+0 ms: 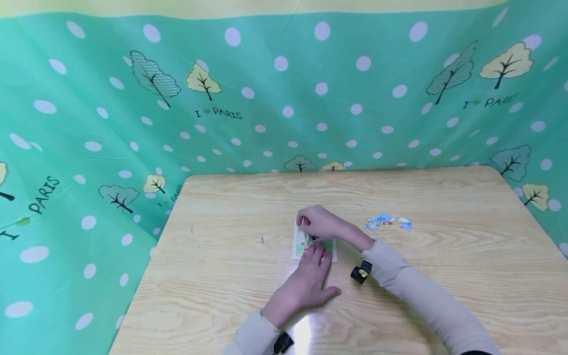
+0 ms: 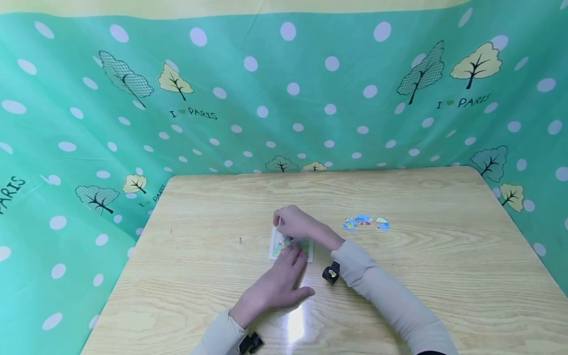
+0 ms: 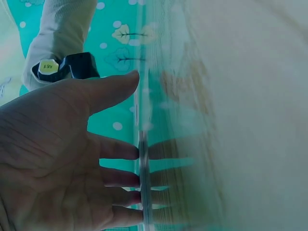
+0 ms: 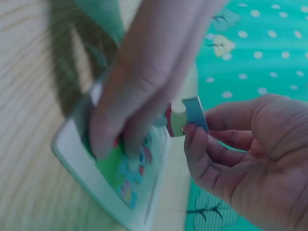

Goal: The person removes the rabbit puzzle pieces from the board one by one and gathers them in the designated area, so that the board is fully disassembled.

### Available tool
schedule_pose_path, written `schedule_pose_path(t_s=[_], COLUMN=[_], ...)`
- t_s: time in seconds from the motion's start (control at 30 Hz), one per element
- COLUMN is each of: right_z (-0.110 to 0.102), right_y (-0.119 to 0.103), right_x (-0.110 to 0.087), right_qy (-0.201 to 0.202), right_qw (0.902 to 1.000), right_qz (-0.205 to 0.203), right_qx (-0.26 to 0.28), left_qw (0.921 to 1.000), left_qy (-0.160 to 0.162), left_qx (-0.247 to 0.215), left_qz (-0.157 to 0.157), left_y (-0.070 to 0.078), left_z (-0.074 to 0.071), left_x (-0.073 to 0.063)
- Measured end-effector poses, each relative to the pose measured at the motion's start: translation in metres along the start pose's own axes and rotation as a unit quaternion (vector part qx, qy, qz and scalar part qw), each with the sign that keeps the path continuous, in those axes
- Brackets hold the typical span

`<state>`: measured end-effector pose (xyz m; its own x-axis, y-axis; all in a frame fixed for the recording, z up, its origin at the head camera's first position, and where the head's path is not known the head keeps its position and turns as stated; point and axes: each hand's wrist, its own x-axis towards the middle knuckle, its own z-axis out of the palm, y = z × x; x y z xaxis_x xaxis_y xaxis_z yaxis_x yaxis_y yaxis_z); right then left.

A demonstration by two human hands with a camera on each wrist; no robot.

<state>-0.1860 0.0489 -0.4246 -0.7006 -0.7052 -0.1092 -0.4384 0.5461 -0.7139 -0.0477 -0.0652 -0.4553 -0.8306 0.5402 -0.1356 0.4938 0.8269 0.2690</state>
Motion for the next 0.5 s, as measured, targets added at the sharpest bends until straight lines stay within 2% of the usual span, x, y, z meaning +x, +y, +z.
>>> schedule_pose_path(t_s=[0.2,0.33,0.5], right_z=[-0.022,-0.035,-0.046], right_y=[0.006,0.012,0.021], right_x=[-0.015,-0.033,-0.057], right_qy=[0.077,0.131,0.172], right_qw=[0.9957,0.9907,0.9847], right_qz=[0.007,0.009,0.023], right_qx=[0.050,0.037,0.014], left_qw=[0.9999,0.9997,0.9999], left_qy=[-0.009,-0.017,-0.012], left_qx=[-0.009,-0.010,0.008], left_qz=[-0.012,-0.014,-0.008], left_y=[0.001,0.001,0.002], left_z=[-0.001,-0.001,0.000], left_x=[-0.001,-0.001,0.000])
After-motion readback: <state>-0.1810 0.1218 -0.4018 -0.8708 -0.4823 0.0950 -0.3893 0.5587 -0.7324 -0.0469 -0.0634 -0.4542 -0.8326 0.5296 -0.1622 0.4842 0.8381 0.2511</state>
